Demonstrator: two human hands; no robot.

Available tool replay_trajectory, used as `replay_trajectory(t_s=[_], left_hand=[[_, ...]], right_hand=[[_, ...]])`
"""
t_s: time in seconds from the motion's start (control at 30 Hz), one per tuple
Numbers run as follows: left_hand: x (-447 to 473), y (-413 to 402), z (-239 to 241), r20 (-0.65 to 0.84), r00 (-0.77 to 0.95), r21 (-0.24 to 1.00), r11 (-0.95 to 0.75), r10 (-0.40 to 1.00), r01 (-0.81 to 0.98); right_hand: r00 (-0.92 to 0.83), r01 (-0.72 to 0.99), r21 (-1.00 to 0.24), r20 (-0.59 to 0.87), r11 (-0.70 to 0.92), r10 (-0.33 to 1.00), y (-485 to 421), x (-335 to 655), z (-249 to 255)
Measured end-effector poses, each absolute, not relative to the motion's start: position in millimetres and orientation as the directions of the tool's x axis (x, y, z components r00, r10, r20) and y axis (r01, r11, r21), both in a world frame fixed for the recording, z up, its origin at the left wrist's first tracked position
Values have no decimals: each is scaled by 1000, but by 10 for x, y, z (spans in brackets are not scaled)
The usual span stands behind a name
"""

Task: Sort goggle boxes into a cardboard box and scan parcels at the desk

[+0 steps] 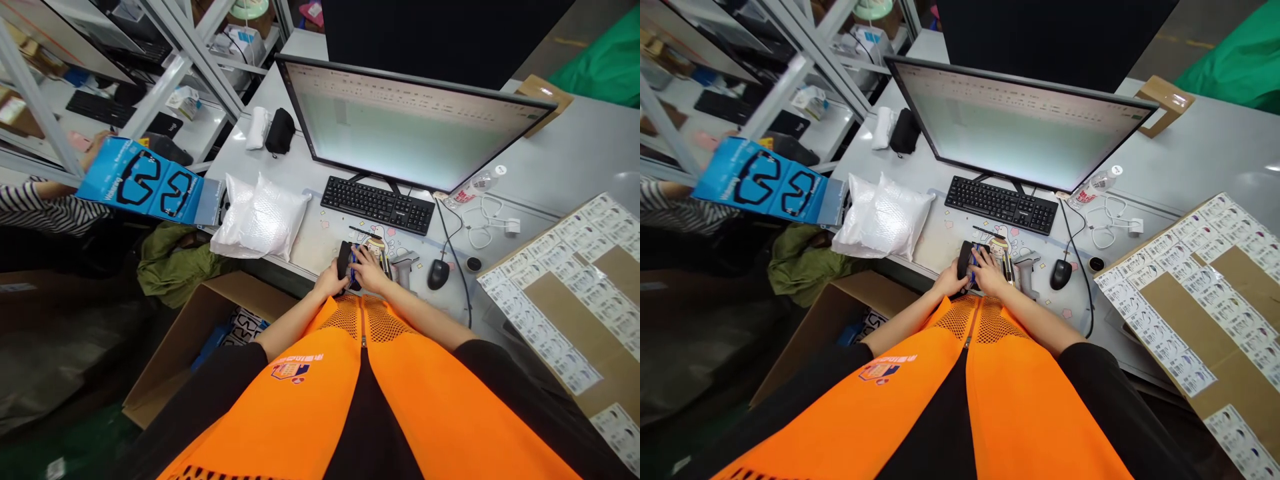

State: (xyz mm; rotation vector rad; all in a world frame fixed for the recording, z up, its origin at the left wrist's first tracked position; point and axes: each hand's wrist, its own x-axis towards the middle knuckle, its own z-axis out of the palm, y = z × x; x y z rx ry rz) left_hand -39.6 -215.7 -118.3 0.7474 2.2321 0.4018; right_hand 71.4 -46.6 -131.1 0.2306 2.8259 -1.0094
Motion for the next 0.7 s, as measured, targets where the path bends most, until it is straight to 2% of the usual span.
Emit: replay_trajectory(t_s=[0.17,0.37,0.5,0.6,0.67,0.7], left_hand=[[-374,-2166,-1196,-529,-537,513,752,657,414],[-274,-2159,-1160,-532,-512,517,738,674,434],[-273,-2174,-1134,-525,-513,515,733,679,444],[-291,-2213,-1146,-515,-532,528,738,672,421],[-305,-2239,-1167,-517,-541,529,744,664,408],[-311,-2248,-1176,-520,-544,526,749,658,403]], right_hand=[[-968,186,-450,-236,873,85,-772,903,-1345],[-952,151,-418,-305,896,18,-871,678,-1400],[-952,96,-501,-299,860,-68,-661,570,-1416],[-980,-9,-630,-147,777,-130,-483,641,-1452],[-995,-40,-686,-37,726,-90,-408,745,-1493],[-1000,-11,-699,-2,715,-18,-386,801,-1516]])
